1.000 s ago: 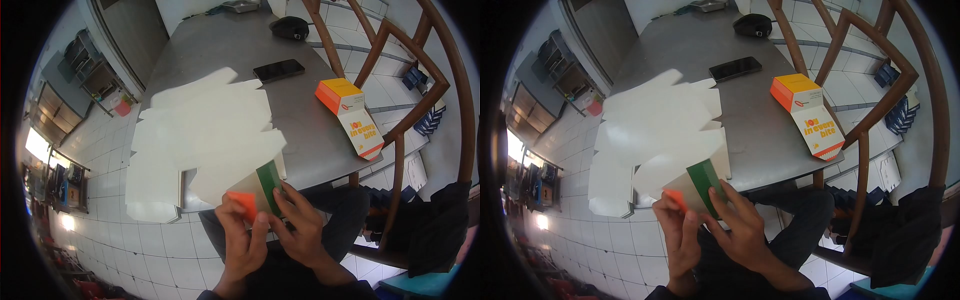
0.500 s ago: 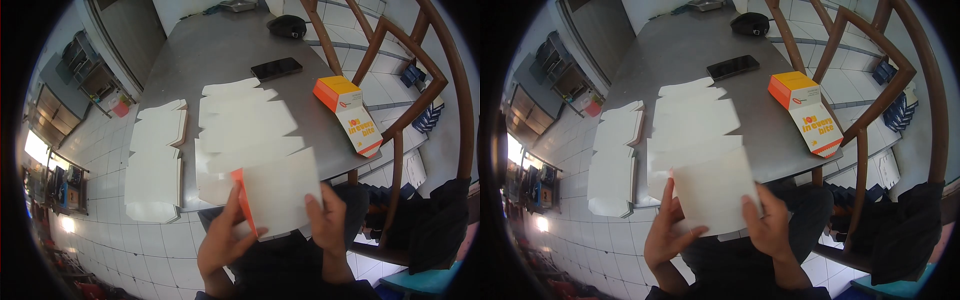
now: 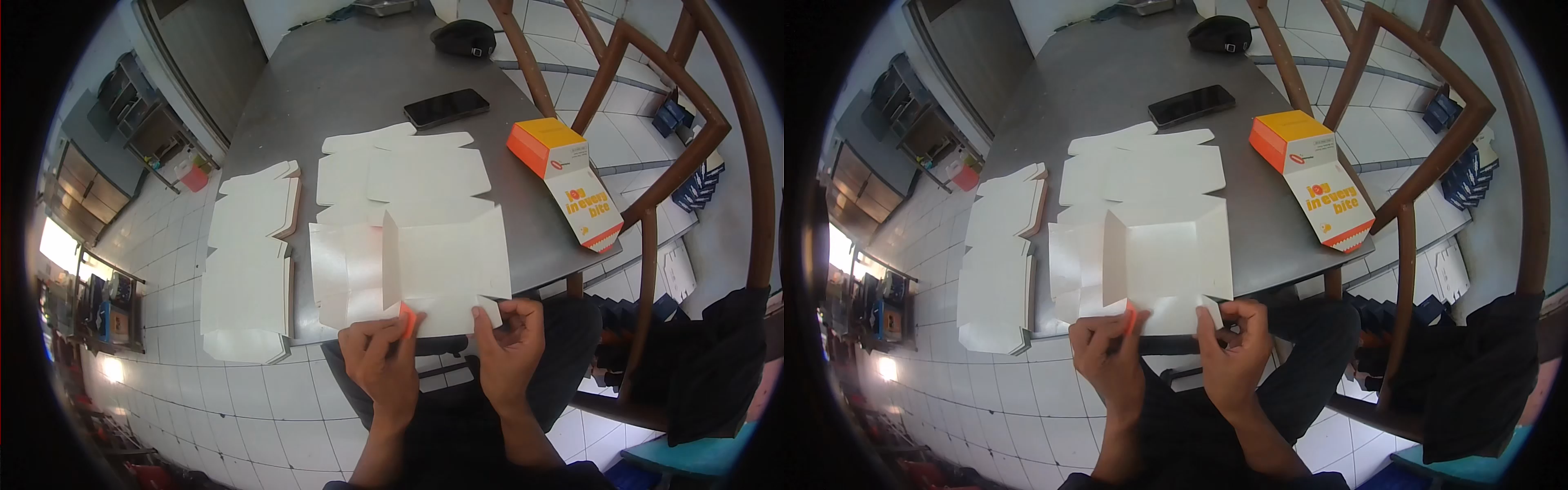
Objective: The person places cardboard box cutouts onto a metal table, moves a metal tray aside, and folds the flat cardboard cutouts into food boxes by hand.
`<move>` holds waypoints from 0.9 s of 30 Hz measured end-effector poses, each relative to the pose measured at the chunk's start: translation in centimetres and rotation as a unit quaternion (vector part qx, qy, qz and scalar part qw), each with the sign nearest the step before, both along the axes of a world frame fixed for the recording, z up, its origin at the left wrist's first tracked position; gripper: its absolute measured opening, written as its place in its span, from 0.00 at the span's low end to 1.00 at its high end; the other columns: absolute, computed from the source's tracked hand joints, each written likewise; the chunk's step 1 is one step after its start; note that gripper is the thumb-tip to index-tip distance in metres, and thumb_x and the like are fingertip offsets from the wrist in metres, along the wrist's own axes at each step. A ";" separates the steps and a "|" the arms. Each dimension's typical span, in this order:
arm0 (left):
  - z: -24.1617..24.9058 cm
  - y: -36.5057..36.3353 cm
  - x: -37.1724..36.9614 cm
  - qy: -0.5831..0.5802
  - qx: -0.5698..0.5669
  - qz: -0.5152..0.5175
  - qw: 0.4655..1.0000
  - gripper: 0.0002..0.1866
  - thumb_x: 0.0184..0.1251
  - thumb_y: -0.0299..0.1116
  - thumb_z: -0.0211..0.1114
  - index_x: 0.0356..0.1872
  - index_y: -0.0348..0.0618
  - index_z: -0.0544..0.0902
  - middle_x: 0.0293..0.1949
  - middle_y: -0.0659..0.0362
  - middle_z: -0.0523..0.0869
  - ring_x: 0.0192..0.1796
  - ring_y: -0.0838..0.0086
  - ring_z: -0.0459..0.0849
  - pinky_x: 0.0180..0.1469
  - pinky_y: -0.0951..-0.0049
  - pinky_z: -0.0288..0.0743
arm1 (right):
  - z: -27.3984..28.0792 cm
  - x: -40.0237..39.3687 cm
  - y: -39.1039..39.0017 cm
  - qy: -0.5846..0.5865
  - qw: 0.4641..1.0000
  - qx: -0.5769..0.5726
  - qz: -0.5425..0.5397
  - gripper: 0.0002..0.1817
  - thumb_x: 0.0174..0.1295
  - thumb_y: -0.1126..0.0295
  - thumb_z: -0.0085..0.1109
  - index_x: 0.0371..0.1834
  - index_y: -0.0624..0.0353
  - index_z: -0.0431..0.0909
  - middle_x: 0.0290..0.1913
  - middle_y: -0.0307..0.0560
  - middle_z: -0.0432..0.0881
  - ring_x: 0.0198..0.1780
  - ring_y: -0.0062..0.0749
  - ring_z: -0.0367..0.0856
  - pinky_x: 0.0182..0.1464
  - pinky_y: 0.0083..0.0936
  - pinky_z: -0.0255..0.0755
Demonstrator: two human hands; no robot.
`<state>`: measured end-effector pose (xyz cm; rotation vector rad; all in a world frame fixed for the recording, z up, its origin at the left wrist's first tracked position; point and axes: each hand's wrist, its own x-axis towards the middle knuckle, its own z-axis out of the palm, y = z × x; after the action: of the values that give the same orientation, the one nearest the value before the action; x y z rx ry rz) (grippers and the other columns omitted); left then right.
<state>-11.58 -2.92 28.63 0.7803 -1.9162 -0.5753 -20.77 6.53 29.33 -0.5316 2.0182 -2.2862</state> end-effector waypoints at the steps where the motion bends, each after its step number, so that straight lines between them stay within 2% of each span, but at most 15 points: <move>1: 0.3 0.3 0.1 -0.028 0.012 -0.012 0.999 0.15 0.52 0.23 0.82 0.41 0.40 0.88 0.41 0.61 0.82 0.42 0.73 0.76 0.42 0.71 0.72 | -0.5 0.0 -0.1 0.058 0.998 0.008 -0.028 0.11 0.62 0.84 0.67 0.44 0.69 0.76 0.45 0.48 0.81 0.41 0.22 0.83 0.38 0.20 0.83; 4: 2.2 0.7 0.6 -0.115 0.023 -0.025 0.993 0.20 0.50 0.26 0.83 0.47 0.43 0.89 0.46 0.60 0.81 0.48 0.67 0.75 0.50 0.66 0.72 | -1.4 -0.6 -0.5 0.236 0.967 0.090 -0.029 0.07 0.62 0.84 0.68 0.37 0.69 0.77 0.43 0.48 0.80 0.40 0.22 0.83 0.36 0.19 0.82; 6: 4.3 0.9 1.0 -0.184 0.010 -0.011 0.983 0.22 0.50 0.28 0.83 0.49 0.42 0.89 0.48 0.60 0.81 0.51 0.65 0.75 0.55 0.63 0.71 | -0.6 -0.7 -0.5 0.209 0.974 0.084 0.002 0.07 0.61 0.84 0.69 0.35 0.68 0.78 0.43 0.48 0.80 0.39 0.22 0.83 0.37 0.19 0.82; 9: 5.7 2.8 2.1 -0.127 -0.048 -0.054 0.989 0.25 0.50 0.30 0.82 0.52 0.41 0.87 0.51 0.57 0.81 0.54 0.60 0.77 0.58 0.61 0.70 | -0.5 -0.9 0.1 0.096 0.995 0.031 0.025 0.07 0.61 0.83 0.70 0.35 0.69 0.78 0.43 0.48 0.80 0.39 0.23 0.84 0.38 0.21 0.83; 12: 6.1 1.6 0.3 -0.172 -0.040 -0.240 0.954 0.27 0.50 0.29 0.81 0.55 0.40 0.85 0.53 0.54 0.81 0.56 0.57 0.79 0.59 0.58 0.71 | 0.1 -0.4 0.4 -0.039 0.996 -0.056 0.058 0.07 0.62 0.83 0.70 0.36 0.69 0.78 0.43 0.47 0.80 0.39 0.23 0.84 0.39 0.22 0.84; 13: 5.3 1.4 -0.6 -0.174 -0.032 -0.245 0.953 0.26 0.49 0.28 0.80 0.53 0.39 0.84 0.55 0.52 0.81 0.57 0.55 0.80 0.59 0.54 0.70 | 0.5 -0.4 0.4 -0.076 0.990 -0.089 0.073 0.07 0.62 0.82 0.69 0.36 0.70 0.78 0.43 0.47 0.80 0.39 0.24 0.85 0.39 0.22 0.84; 16: 4.3 0.1 -2.0 -0.167 -0.045 -0.207 0.963 0.20 0.51 0.27 0.78 0.47 0.40 0.85 0.51 0.52 0.84 0.53 0.55 0.82 0.56 0.56 0.73 | 0.7 -1.8 1.1 0.124 0.980 -0.008 0.157 0.07 0.67 0.79 0.67 0.40 0.71 0.77 0.45 0.48 0.80 0.40 0.23 0.85 0.37 0.20 0.84; 19: 4.4 -0.6 -2.5 -0.126 -0.035 -0.220 0.967 0.14 0.54 0.26 0.77 0.42 0.40 0.85 0.43 0.54 0.86 0.47 0.57 0.85 0.49 0.59 0.76 | 1.2 -2.3 1.2 -0.109 0.983 -0.142 0.039 0.09 0.70 0.76 0.64 0.46 0.71 0.78 0.44 0.47 0.81 0.36 0.21 0.85 0.33 0.18 0.82; 22: 4.3 -0.6 -2.7 -0.078 -0.007 -0.199 0.977 0.10 0.57 0.26 0.76 0.40 0.39 0.86 0.37 0.53 0.88 0.39 0.58 0.86 0.43 0.62 0.78 | 2.9 -4.3 0.9 -0.132 0.986 0.023 0.096 0.10 0.71 0.73 0.63 0.48 0.71 0.80 0.40 0.46 0.84 0.30 0.20 0.84 0.30 0.17 0.80; 23: 4.3 -0.5 -2.7 -0.076 -0.004 -0.190 0.979 0.09 0.59 0.28 0.76 0.40 0.40 0.87 0.36 0.54 0.88 0.39 0.59 0.86 0.42 0.62 0.78 | 2.7 -4.4 0.7 -0.123 0.985 0.027 0.119 0.10 0.71 0.73 0.62 0.47 0.71 0.80 0.34 0.45 0.85 0.26 0.19 0.83 0.28 0.16 0.78; 27: 4.2 -0.7 -2.9 -0.072 -0.010 -0.181 0.981 0.06 0.62 0.29 0.74 0.39 0.40 0.89 0.31 0.56 0.88 0.36 0.61 0.87 0.39 0.63 0.80 | 3.8 -4.1 0.1 -0.132 0.978 0.062 0.151 0.11 0.71 0.72 0.63 0.47 0.71 0.80 0.33 0.45 0.86 0.26 0.18 0.83 0.28 0.16 0.78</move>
<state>-14.45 -3.62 32.86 0.4691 -2.2149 -0.7341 -24.85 6.63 33.12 -0.4616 1.7989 -1.9261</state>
